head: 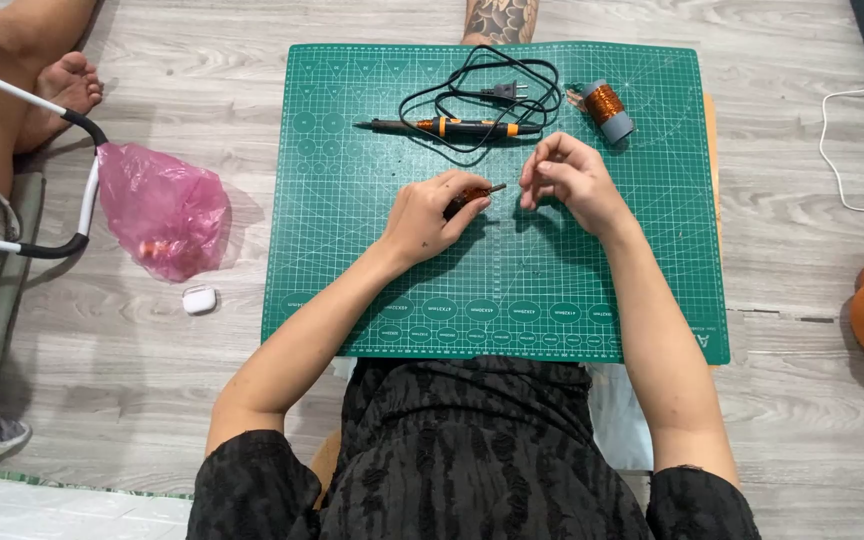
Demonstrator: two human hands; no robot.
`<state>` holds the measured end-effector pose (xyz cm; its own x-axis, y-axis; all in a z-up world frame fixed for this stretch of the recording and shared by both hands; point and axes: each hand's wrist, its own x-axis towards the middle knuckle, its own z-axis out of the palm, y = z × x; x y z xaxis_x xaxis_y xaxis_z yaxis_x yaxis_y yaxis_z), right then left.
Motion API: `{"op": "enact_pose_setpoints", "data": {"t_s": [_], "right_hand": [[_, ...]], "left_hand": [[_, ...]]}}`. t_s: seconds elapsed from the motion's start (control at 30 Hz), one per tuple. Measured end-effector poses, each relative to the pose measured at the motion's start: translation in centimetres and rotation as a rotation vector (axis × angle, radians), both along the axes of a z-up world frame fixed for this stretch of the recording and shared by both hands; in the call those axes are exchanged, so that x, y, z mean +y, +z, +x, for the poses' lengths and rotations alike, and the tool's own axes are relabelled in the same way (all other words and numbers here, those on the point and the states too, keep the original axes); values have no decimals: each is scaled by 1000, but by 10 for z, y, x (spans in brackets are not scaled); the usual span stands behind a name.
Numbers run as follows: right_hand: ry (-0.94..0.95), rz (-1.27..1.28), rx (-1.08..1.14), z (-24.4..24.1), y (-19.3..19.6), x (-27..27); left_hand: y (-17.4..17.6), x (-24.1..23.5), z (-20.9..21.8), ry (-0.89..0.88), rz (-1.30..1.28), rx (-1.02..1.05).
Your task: Assembling small metal and electronic components, including a copper coil, using a soldering iron on a cutting mat.
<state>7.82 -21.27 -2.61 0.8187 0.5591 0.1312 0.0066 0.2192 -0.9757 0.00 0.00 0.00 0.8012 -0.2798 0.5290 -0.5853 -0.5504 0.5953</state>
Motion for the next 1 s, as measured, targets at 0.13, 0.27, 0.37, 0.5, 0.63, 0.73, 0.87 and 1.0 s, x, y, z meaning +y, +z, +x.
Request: {"op": "enact_pose_setpoints", "data": {"t_s": [0.13, 0.27, 0.37, 0.5, 0.63, 0.73, 0.87, 1.0], "right_hand": [[-60, 121, 44, 8, -4, -6], [-153, 181, 10, 9, 2, -10], [-214, 221, -15, 5, 4, -6], [-334, 343, -29, 6, 2, -11], [-394, 373, -79, 8, 3, -16], [-421, 380, -93, 8, 1, -14], [-435, 408, -69, 7, 2, -12], [-438, 463, -18, 8, 2, -14]], "left_hand": [[-3, 0, 1, 6, -3, 0], [-4, 0, 1, 28, 1, -15], [-1, 0, 0, 46, 14, -8], [-1, 3, 1, 78, 44, -8], [-2, 10, 5, 102, 58, -22], [-5, 15, 9, 137, 115, -41], [-7, 16, 11, 172, 159, -74], [-6, 16, 11, 166, 172, -78]]}}
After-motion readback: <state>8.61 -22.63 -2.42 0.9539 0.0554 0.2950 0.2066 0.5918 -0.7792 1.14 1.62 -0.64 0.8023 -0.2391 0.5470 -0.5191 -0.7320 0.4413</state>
